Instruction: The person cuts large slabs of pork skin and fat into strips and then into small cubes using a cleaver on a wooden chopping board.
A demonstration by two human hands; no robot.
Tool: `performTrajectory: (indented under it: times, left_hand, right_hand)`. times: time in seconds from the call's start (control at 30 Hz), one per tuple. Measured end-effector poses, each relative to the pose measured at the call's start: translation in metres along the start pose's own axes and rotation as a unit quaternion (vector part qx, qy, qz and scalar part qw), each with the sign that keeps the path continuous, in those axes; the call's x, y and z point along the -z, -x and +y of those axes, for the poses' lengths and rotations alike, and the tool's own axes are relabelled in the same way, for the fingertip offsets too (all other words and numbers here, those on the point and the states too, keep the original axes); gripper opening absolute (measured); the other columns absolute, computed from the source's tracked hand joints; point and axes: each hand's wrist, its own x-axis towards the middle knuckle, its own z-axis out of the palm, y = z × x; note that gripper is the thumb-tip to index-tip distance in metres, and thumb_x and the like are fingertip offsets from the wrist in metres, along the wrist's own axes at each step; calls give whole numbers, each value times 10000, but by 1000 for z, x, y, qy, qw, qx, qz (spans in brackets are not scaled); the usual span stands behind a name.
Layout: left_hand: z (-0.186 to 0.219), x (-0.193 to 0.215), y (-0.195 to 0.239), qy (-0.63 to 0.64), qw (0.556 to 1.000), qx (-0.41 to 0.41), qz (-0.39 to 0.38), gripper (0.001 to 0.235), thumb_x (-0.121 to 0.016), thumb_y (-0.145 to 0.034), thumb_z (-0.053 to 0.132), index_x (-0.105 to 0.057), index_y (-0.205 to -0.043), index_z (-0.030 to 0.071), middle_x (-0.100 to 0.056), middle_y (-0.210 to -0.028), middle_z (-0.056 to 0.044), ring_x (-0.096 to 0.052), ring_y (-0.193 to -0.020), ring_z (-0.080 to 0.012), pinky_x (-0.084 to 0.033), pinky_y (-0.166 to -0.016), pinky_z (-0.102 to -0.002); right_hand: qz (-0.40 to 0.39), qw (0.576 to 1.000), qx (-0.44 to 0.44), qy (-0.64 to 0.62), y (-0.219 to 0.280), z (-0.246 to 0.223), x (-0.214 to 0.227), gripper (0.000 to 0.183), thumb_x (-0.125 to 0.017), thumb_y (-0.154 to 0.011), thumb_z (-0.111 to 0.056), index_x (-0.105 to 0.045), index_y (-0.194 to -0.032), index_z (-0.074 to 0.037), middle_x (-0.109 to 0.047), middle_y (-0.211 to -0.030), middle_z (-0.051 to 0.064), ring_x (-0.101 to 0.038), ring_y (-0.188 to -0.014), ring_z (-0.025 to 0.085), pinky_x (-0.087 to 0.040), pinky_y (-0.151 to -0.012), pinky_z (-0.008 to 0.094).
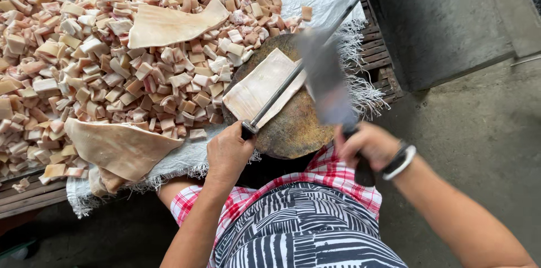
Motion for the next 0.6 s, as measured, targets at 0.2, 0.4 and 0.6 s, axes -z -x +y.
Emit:
performTrajectory:
  times: [0.2,0.4,0.6]
  left_hand:
    - [-2,-28,9,61,996,-1,-59,254,-757,-814,234,-760,-1014,78,-754,-911,-162,-731,-859,-323,-567,-745,-426]
    - [16,-1,14,202,976,38,-76,239,-695,-844,183,-745,-1013,21,-764,-833,-148,-731,-747,-229,-571,-681,-369]
    - [42,2,6,200,957,132,-164,212,-702,-904,227,-721,-959,23,-699,-708,-76,-667,-623,-188,-533,-604,-348]
  right_hand:
    - [227,666,423,571,-34,61,-51,171,-733,-776,-122,-566,-810,-105,-578,-646,82,-599,-572,252,-468,-546,394]
    - [343,645,428,533,-60,8,-10,98,-641,-836,-22,-592,-801,-99,-627,-703,70,-639,-616,203,-533,-568,333]
    - [264,583,563,522,-77,25,-40,172,-660,-707,-31,-604,-859,-87,-618,-726,87,-650,-672,243,-526,-622,376]
